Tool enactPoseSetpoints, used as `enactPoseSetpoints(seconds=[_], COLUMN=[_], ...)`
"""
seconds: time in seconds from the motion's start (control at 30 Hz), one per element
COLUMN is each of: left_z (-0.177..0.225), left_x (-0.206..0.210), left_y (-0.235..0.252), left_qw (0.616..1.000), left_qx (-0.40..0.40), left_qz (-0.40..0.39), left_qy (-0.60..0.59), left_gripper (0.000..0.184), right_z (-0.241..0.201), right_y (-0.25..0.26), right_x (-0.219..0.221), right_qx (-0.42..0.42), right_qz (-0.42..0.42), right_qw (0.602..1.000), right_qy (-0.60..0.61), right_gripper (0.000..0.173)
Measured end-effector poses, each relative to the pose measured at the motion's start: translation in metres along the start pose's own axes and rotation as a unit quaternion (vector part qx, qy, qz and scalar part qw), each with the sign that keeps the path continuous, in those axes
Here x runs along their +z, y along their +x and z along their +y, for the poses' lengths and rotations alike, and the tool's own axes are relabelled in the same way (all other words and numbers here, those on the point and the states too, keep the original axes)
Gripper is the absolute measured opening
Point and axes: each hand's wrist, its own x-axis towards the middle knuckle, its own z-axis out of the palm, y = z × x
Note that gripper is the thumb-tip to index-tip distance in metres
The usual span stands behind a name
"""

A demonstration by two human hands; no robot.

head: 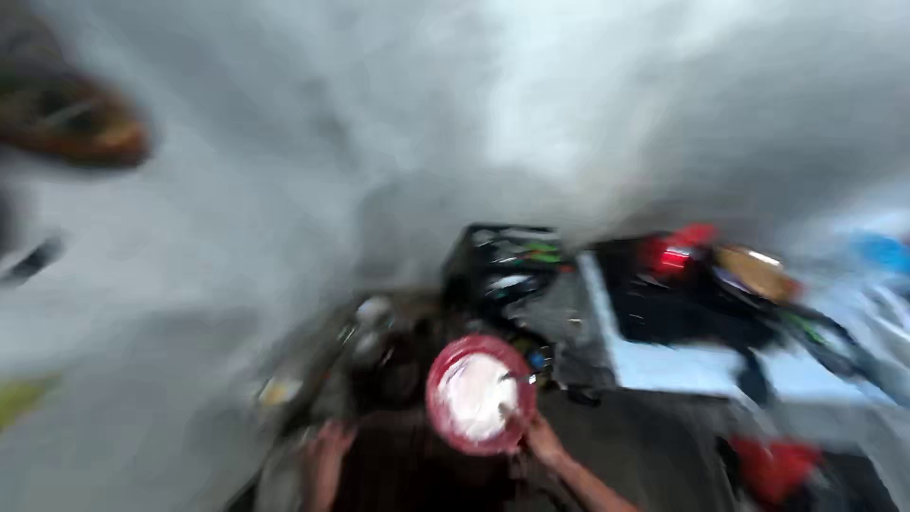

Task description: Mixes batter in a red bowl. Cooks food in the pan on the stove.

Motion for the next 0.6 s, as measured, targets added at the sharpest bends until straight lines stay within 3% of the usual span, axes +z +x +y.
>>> enactPoseSetpoints(seconds=[0.07, 0.13, 0.27, 0.4, 0.5, 0.6], left_z=[-0.03, -0.036, -0.028, -0.043, -0.056, -0.076], left_x=[-0.047, -0.075, -0.102, -0.121, -0.133, -0.144], left_y=[0.045, 0.085, 0.147, 0.223, 0.269, 0.295], left_qw=[0.991, 0.971, 0.948, 0.916, 0.848, 0.773], left_qx=[0.026, 0.009, -0.047, 0.007, 0.071, 0.163], left_qz=[0.054, 0.096, 0.131, 0.063, -0.031, -0.07], left_qy=[0.119, 0.22, 0.286, 0.396, 0.525, 0.609], left_gripper=[0.059, 0.076, 0.069, 0.064, 0.045, 0.031], right_z=[0.01, 0.022, 0.043, 0.066, 0.082, 0.097], right_y=[0.035, 0.072, 0.135, 0.205, 0.255, 0.296], right_x=[0.045, 0.085, 0.149, 0.217, 0.263, 0.302], right_qx=[0.024, 0.039, 0.09, 0.09, 0.056, 0.02], right_qz=[-0.006, -0.01, -0.052, -0.085, -0.107, -0.094], right_qw=[0.998, 0.995, 0.981, 0.956, 0.954, 0.946], right_qy=[-0.065, -0.094, -0.166, -0.266, -0.275, -0.308], right_gripper=[0.044, 0.045, 0.052, 0.054, 0.052, 0.054])
